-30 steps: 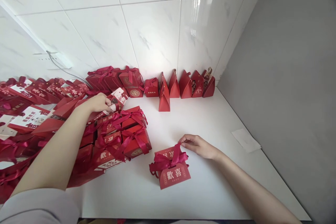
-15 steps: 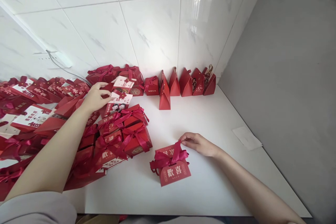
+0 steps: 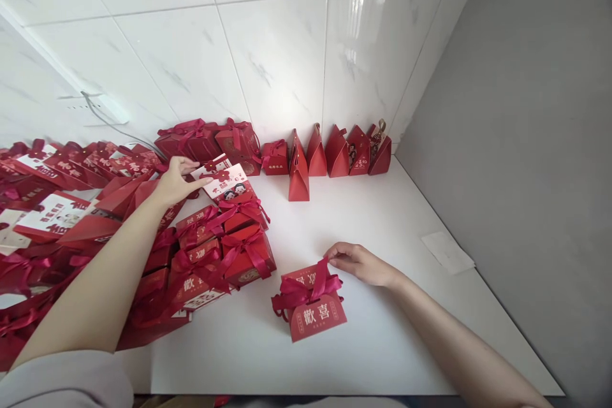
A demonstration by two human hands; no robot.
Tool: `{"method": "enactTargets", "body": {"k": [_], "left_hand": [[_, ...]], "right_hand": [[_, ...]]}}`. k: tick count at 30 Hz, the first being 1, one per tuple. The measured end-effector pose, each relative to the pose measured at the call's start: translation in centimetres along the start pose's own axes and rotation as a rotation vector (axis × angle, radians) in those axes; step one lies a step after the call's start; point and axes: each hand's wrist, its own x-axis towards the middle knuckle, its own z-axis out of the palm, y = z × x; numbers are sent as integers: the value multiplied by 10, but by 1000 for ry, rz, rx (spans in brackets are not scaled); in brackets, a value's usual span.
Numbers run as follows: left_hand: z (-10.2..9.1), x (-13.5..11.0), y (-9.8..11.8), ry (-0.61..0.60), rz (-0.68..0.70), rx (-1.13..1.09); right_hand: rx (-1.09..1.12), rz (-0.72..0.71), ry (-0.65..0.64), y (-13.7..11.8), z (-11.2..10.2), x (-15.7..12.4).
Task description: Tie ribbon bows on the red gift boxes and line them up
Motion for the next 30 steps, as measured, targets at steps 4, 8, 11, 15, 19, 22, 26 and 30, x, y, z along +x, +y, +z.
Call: {"method": "enactTargets", "body": {"k": [4, 8, 11, 15, 19, 22, 26, 30], "left_hand": [[-2, 16, 26, -124, 36, 165], [7, 32, 46, -177, -41, 410], [5, 37, 70, -85, -46, 484], [-26, 28, 125, 124, -62, 516], [-68, 4, 195, 526, 91, 331], [-77, -10, 239, 569, 319, 46], [-30, -11, 279, 164, 648, -410], [58, -3, 297, -313, 745, -587]], "right_hand": [[-13, -5, -1, 1, -1, 1], [-21, -12, 6, 1, -1, 2], [-30, -22, 9, 2, 0, 2], [-51, -41, 9, 1, -2, 4], [-127, -104, 115, -10, -15, 2], [-150, -224, 326, -30, -36, -4], [-232, -490, 567, -47, -60, -14], [-342, -574, 660, -25, -60, -20]]}}
